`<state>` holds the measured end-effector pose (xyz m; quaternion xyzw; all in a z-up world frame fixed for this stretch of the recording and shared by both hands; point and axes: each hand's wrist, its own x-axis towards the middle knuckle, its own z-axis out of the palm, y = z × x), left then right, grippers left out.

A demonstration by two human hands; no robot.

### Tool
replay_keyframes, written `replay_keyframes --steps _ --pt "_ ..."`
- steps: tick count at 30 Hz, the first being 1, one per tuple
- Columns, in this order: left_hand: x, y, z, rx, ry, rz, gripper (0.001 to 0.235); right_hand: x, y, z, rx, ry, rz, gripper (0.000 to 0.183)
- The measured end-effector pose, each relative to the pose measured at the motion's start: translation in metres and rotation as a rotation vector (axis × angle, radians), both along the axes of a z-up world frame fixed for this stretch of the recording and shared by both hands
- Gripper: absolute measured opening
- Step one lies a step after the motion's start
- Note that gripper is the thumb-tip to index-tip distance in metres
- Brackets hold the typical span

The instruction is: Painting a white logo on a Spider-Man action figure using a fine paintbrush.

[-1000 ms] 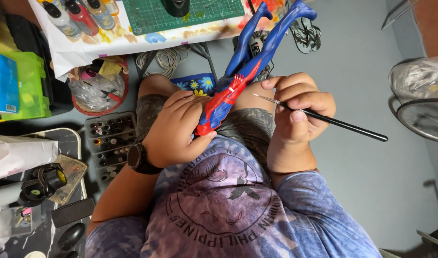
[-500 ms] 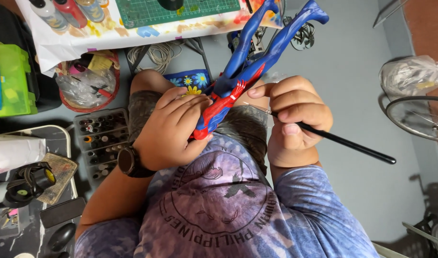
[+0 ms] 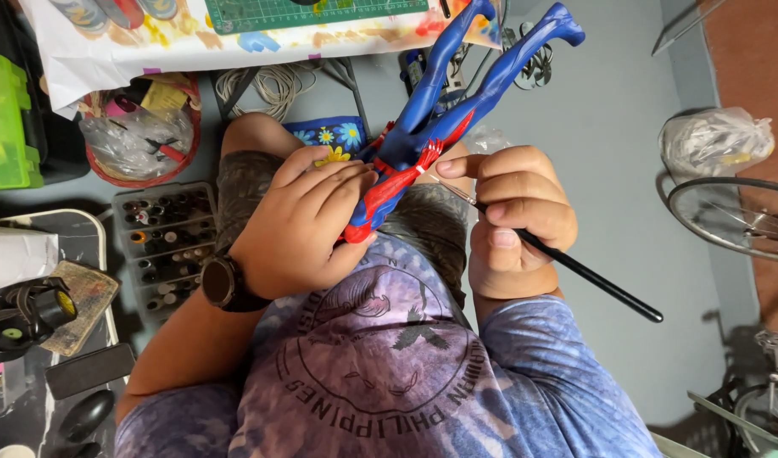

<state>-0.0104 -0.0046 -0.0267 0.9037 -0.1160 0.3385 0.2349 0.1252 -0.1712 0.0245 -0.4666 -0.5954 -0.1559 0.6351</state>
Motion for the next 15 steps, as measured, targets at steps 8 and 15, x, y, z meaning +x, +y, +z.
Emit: replay_keyframes --steps 8,15 --pt "0.000 0.000 -0.002 0.028 0.005 0.018 0.040 0.009 0.000 -0.010 0.028 -0.028 0.006 0.024" --pt "0.000 0.002 -0.005 -0.008 0.021 0.002 0.042 0.014 -0.002 -0.013 0.109 0.031 -0.010 0.022"
